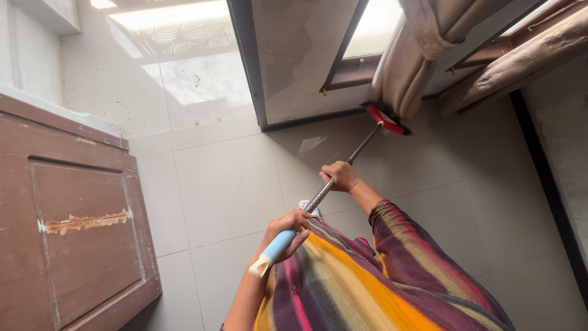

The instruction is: The person sweeps the floor with a broom, moving dust toward an open doorway and then sweeping outside onto a balcony.

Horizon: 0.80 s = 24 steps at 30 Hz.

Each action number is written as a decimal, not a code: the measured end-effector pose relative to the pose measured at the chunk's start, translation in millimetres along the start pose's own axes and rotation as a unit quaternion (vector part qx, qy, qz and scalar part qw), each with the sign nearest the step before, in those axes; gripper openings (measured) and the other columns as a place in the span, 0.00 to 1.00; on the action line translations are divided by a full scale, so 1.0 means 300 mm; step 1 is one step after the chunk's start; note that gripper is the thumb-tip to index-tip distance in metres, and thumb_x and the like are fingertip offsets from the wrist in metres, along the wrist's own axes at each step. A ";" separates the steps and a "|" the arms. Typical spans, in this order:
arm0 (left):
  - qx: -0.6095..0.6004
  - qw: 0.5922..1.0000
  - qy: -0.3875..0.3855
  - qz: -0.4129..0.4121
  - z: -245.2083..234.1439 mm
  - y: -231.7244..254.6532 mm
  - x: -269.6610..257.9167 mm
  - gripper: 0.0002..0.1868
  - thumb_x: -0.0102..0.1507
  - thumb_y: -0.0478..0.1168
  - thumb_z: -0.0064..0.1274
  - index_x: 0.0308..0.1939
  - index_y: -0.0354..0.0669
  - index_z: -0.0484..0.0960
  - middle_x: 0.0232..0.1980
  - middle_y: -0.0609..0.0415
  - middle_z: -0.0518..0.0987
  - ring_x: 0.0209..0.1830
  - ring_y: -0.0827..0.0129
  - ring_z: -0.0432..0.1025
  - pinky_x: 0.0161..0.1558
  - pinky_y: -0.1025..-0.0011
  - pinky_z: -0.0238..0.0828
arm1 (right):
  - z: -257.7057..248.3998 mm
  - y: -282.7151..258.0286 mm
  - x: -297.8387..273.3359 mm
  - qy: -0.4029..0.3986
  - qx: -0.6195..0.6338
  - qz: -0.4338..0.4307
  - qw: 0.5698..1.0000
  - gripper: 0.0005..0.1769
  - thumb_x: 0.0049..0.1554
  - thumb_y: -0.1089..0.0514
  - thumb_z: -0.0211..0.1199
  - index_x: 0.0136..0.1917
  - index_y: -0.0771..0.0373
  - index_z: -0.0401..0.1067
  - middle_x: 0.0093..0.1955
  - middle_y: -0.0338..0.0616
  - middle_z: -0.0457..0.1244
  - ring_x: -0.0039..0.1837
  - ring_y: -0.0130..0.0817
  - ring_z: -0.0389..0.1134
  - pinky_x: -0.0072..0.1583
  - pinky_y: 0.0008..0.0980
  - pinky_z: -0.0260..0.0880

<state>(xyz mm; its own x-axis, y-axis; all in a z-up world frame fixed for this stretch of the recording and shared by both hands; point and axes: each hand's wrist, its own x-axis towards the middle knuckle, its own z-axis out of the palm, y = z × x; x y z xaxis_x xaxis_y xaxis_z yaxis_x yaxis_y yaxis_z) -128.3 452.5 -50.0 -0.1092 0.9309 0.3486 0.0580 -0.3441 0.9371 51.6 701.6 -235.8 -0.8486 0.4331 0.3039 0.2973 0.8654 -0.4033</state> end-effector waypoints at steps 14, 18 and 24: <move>0.207 0.972 0.105 0.040 -0.057 0.371 -0.030 0.14 0.55 0.31 0.63 0.25 0.41 0.70 0.27 0.53 0.76 0.35 0.59 0.80 0.52 0.60 0.79 | 0.199 -0.434 0.282 -0.011 0.201 -0.136 0.970 0.16 0.57 0.57 0.64 0.31 0.58 0.63 0.25 0.48 0.57 0.33 0.50 0.64 0.42 0.46 0.67; 0.182 0.976 0.060 0.103 -0.080 0.496 -0.062 0.19 0.55 0.36 0.68 0.22 0.44 0.68 0.22 0.56 0.73 0.27 0.66 0.77 0.46 0.64 0.83 | 0.067 -0.624 0.288 -0.018 0.266 -0.133 0.955 0.16 0.57 0.58 0.64 0.30 0.59 0.62 0.25 0.47 0.57 0.31 0.49 0.63 0.42 0.45 0.67; 0.069 0.989 0.081 0.101 -0.082 0.403 0.012 0.14 0.57 0.36 0.65 0.26 0.41 0.72 0.27 0.55 0.78 0.33 0.64 0.81 0.47 0.62 0.84 | -0.039 -0.492 0.147 -0.043 0.206 -0.026 0.977 0.16 0.56 0.59 0.63 0.30 0.59 0.63 0.24 0.48 0.57 0.29 0.48 0.65 0.36 0.44 0.67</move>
